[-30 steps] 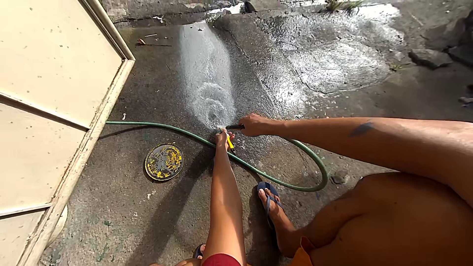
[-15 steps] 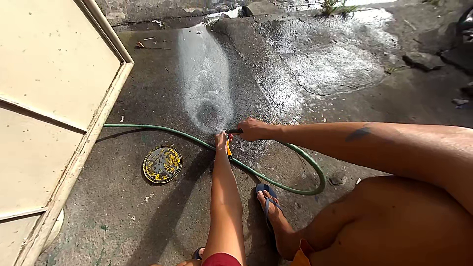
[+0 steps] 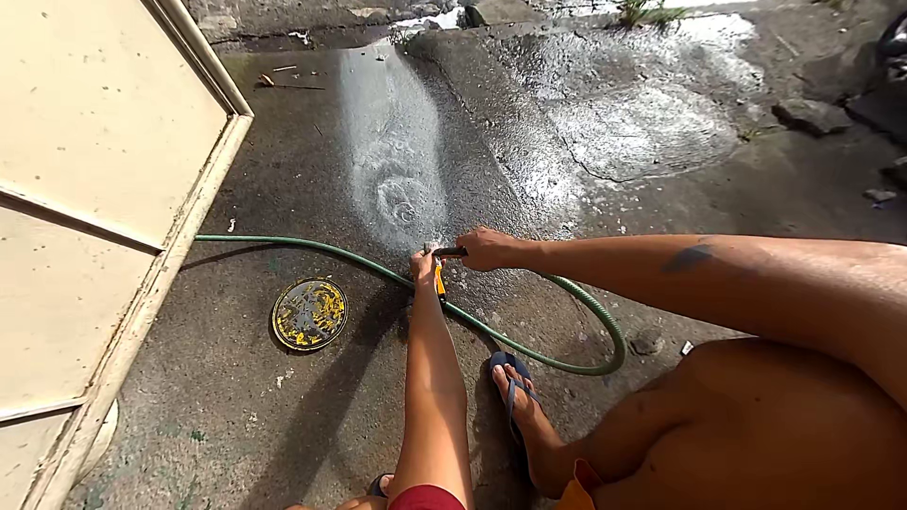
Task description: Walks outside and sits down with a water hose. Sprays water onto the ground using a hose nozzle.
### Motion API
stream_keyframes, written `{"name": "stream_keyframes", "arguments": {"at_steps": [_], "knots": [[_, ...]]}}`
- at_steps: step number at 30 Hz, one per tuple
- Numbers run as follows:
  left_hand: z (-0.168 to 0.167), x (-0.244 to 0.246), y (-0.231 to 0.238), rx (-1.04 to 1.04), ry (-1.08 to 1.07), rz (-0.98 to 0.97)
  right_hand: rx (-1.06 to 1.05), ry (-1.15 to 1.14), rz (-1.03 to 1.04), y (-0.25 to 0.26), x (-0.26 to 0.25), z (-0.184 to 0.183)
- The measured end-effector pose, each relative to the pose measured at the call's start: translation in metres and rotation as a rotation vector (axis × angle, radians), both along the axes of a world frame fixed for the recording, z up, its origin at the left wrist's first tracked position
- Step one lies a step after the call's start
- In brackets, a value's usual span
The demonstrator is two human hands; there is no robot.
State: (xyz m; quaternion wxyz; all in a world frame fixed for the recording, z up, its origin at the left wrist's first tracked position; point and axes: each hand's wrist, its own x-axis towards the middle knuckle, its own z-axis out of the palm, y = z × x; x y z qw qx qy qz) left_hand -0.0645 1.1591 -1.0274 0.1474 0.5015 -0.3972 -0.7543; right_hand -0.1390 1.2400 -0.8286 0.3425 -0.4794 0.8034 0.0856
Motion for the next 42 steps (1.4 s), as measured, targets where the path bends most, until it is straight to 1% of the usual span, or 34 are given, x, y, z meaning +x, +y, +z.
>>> {"name": "stream_keyframes", "arguments": {"at_steps": [4,6,9,11,14,16,18,20,22,26,29,32,35,40,42], "knots": [[-0.005,0.001,0.001,0.007,-0.088,-0.006,-0.001,-0.001,-0.006,-0.001,0.000,0.000],[-0.006,0.002,0.001,0.061,-0.052,0.007,0.012,0.001,-0.008,-0.002,0.002,0.001],[0.002,0.003,0.004,0.179,0.019,0.055,0.007,-0.006,0.001,-0.003,0.004,0.004],[0.002,0.002,0.006,0.163,-0.010,0.060,0.013,-0.005,0.008,-0.003,0.005,0.003],[0.001,0.004,0.006,0.065,-0.106,-0.028,0.017,-0.006,0.005,-0.004,0.005,0.000],[-0.004,0.003,0.005,0.011,-0.137,-0.050,0.015,-0.005,0.003,-0.004,0.005,-0.002],[-0.004,0.003,0.005,0.035,-0.100,-0.016,0.014,-0.003,0.004,-0.004,0.006,-0.002],[0.007,0.006,0.007,0.101,-0.045,0.054,0.020,0.003,0.007,-0.004,0.007,-0.002],[0.009,0.007,0.009,0.132,-0.045,0.100,0.024,0.003,0.013,-0.005,0.007,-0.002],[0.006,0.010,0.008,0.122,-0.084,0.076,0.038,-0.004,0.008,-0.006,0.010,0.000],[0.000,0.010,0.007,0.109,-0.070,0.083,0.029,-0.004,0.014,-0.006,0.011,-0.003],[-0.003,0.008,0.005,0.155,0.010,0.125,0.032,-0.005,0.013,-0.006,0.012,-0.003],[-0.009,0.009,0.002,0.189,0.075,0.117,0.015,-0.009,0.031,-0.005,0.012,-0.005],[-0.001,0.017,0.003,0.123,-0.072,0.068,0.028,-0.010,0.029,-0.004,0.012,-0.007],[-0.006,0.016,0.003,0.107,-0.058,0.082,0.022,-0.011,0.029,-0.004,0.012,-0.007]]}}
